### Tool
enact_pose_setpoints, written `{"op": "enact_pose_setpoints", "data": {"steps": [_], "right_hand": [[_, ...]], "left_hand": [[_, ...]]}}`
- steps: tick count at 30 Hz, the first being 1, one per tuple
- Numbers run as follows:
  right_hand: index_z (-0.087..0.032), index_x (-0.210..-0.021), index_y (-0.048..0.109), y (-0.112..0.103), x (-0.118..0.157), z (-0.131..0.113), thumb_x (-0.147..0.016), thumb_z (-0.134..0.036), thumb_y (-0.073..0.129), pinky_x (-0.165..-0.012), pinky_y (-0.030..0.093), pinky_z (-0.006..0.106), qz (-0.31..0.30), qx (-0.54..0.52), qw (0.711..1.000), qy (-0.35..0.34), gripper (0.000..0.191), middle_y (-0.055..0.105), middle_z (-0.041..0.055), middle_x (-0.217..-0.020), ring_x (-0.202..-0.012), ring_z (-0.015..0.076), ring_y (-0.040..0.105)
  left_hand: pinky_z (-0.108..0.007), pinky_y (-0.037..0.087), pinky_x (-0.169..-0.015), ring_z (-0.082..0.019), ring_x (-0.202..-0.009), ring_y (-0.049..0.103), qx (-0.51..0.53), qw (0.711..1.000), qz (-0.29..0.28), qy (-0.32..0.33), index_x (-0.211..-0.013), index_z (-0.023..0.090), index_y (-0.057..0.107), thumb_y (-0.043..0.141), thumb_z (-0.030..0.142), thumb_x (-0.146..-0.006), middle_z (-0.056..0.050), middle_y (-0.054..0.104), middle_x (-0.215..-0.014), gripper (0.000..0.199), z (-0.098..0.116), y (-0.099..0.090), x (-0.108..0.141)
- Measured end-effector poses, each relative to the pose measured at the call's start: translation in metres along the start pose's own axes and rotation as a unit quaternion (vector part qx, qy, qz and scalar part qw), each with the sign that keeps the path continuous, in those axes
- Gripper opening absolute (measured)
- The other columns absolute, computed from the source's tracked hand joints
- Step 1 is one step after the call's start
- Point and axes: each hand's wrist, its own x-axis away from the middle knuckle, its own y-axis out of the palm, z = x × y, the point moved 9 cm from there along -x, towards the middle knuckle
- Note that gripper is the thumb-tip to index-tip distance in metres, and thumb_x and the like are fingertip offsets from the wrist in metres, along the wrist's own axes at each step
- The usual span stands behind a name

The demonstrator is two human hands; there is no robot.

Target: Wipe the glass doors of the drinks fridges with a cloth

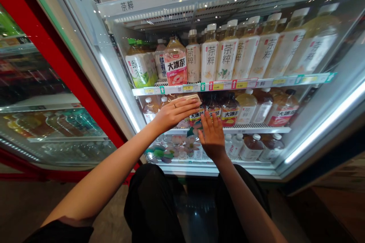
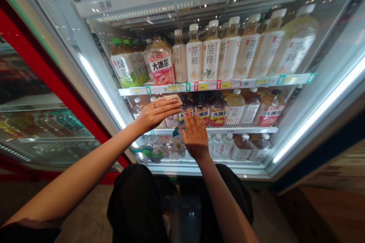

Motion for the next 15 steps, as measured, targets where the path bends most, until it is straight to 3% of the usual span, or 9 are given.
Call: {"op": "enact_pose_setpoints", "data": {"steps": [3, 8, 15], "right_hand": [[-0.018, -0.176, 0.025, -0.007, -0.001, -0.004, -0.103, -0.015, 0.053, -0.133, 0.038, 0.054, 0.014, -0.017, 1.0, 0.019, 0.078, 0.046, 0.0155, -0.173, -0.163, 0.0307, 0.042], [-0.023, -0.176, 0.027, -0.017, -0.013, -0.025, -0.103, -0.01, 0.047, -0.132, 0.04, 0.046, 0.041, -0.049, 0.997, -0.05, 0.077, 0.058, 0.0109, -0.165, -0.155, 0.0253, 0.054], [-0.025, -0.178, 0.006, 0.024, -0.017, -0.019, -0.108, -0.022, 0.051, -0.137, 0.025, 0.043, 0.003, -0.028, 0.998, -0.059, 0.083, 0.044, 0.0084, -0.175, -0.163, 0.0232, 0.042]], "left_hand": [[-0.045, 0.052, -0.128, -0.017, -0.153, 0.055, -0.002, 1.0, 0.013, -0.014, -0.158, 0.028, 0.056, 0.049, 0.011, -0.113, -0.005, 0.07, -0.153, 0.048, -0.007, -0.008, -0.001], [-0.046, 0.051, -0.129, -0.017, -0.154, 0.054, -0.034, 0.994, 0.091, -0.057, -0.157, 0.028, 0.057, 0.053, 0.008, -0.111, -0.006, 0.071, -0.153, 0.051, -0.022, -0.026, 0.001], [-0.045, 0.049, -0.131, -0.016, -0.156, 0.052, -0.048, 0.997, 0.059, -0.028, -0.169, 0.031, 0.041, 0.049, 0.009, -0.113, -0.004, 0.067, -0.157, 0.061, -0.015, -0.021, 0.019]]}}
